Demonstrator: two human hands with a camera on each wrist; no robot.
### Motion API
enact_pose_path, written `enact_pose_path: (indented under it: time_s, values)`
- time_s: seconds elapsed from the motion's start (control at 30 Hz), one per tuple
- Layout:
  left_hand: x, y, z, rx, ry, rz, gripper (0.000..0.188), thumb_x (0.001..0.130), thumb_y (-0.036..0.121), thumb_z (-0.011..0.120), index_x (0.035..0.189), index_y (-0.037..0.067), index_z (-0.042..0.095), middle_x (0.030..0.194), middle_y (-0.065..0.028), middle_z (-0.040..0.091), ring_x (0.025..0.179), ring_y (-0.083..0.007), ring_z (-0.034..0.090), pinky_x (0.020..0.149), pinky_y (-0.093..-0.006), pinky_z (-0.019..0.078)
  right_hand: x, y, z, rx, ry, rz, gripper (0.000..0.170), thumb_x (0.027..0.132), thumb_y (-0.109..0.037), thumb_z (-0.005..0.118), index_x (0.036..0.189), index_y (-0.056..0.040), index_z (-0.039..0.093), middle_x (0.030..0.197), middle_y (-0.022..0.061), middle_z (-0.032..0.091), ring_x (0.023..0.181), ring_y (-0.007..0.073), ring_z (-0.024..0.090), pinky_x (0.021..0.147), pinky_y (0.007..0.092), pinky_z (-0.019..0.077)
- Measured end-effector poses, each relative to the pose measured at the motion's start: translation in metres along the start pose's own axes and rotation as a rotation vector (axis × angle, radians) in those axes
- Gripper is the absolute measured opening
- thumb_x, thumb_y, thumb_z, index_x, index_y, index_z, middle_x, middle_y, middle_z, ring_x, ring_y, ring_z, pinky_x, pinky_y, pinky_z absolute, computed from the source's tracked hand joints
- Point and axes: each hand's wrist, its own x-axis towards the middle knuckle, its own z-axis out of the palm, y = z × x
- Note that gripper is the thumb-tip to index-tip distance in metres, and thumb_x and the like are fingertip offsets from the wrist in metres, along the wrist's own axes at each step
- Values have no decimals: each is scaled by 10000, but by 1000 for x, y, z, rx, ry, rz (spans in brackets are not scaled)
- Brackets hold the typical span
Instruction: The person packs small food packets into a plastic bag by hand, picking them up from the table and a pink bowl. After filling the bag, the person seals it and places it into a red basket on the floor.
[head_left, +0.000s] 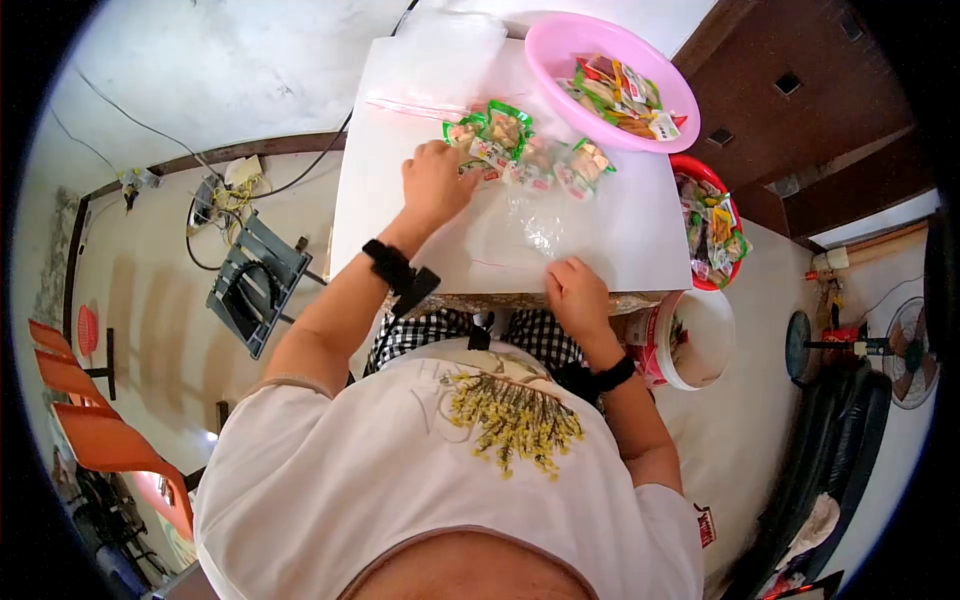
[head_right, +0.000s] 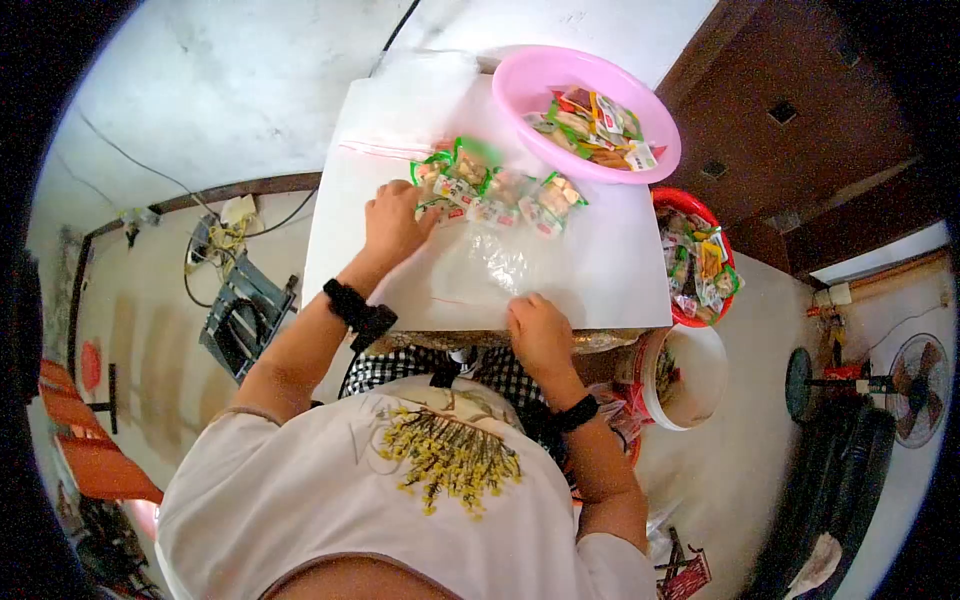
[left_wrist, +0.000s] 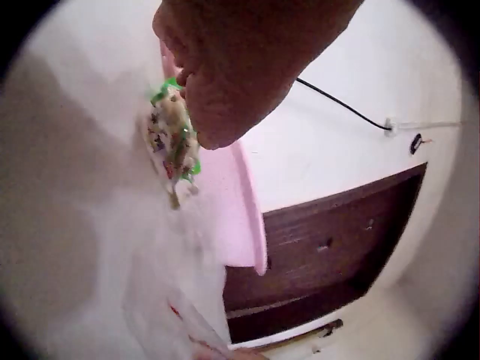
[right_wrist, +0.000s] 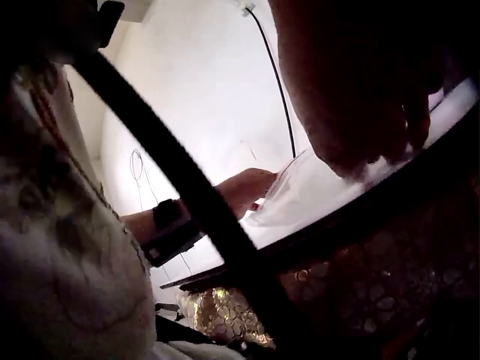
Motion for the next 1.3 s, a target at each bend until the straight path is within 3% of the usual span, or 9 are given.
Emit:
enact_pose_path:
  time_s: [0.23, 0.33, 0.53, 0.67, 0.77, 0.9, 1.0, 1.2, 1.3]
  values:
    - [23, -21, 41, 222, -42, -225, 371, 783, 353, 659, 1026, 73, 636, 1087, -118, 591, 1061, -299, 506, 838, -473, 420, -3, -1, 8, -21, 64, -57, 158, 798, -82, 619, 948, -34, 631, 848, 135, 591, 808, 344, 565, 681, 424, 464]
    - [26, -29, 58, 58, 14, -302, 236, 785, 256, 639, 894, 51, 678, 1173, -130, 559, 1264, -314, 357, 958, -546, 290, -4, -4, 5, -15, 75, -67, 181, 787, -75, 626, 961, -25, 632, 851, 140, 592, 811, 340, 566, 686, 417, 465]
    - [13, -49, 25, -381, 8, -373, 167, 807, 131, 579, 896, 0, 630, 898, -169, 655, 893, -319, 616, 787, -434, 469, -5, -2, 3, 63, 85, -48, 166, 790, -91, 624, 944, -29, 628, 847, 140, 584, 800, 345, 565, 688, 418, 465]
    - [-13, -95, 13, -492, 31, -383, 170, 840, 77, 565, 969, -30, 593, 816, -156, 647, 761, -235, 630, 650, -342, 512, -6, -2, 5, 94, 82, -28, 130, 798, -107, 612, 914, -49, 628, 841, 135, 575, 801, 344, 562, 679, 433, 459]
    - [-35, -107, -11, -359, 74, -325, 245, 823, 89, 588, 1043, -19, 579, 907, -175, 647, 752, -252, 634, 669, -354, 514, -4, -7, 2, 121, 83, -56, 122, 817, -101, 600, 918, -37, 629, 849, 132, 578, 789, 333, 572, 667, 401, 463]
    - [-50, -95, -34, 25, 158, -6, 457, 740, 196, 720, 1127, 21, 553, 1222, -225, 535, 1091, -351, 539, 890, -422, 453, -2, -9, 2, 131, 91, -62, 114, 833, -83, 586, 921, -19, 621, 841, 138, 578, 750, 322, 579, 653, 358, 463]
    - [-64, -74, -40, 97, 10, 111, 588, 670, 277, 779, 1152, 30, 550, 1213, -227, 537, 1104, -353, 526, 902, -441, 446, -2, -11, 3, 160, 136, -43, 91, 836, -76, 585, 902, -18, 610, 808, 134, 564, 715, 304, 569, 639, 353, 456]
    - [-65, -70, -45, -25, -82, -49, 749, 622, 304, 799, 1231, -12, 500, 1159, -234, 583, 1069, -343, 564, 876, -401, 467, 0, -14, -3, 197, 178, -27, 66, 814, -73, 611, 863, -33, 590, 787, 122, 556, 719, 307, 559, 633, 378, 449]
    - [-58, -80, -43, -200, -191, -384, 712, 636, 259, 776, 1227, -28, 502, 1050, -217, 636, 959, -327, 621, 807, -382, 496, 3, -15, -3, 206, 169, -26, 65, 806, -77, 618, 857, -45, 595, 796, 116, 568, 729, 313, 569, 631, 385, 453]
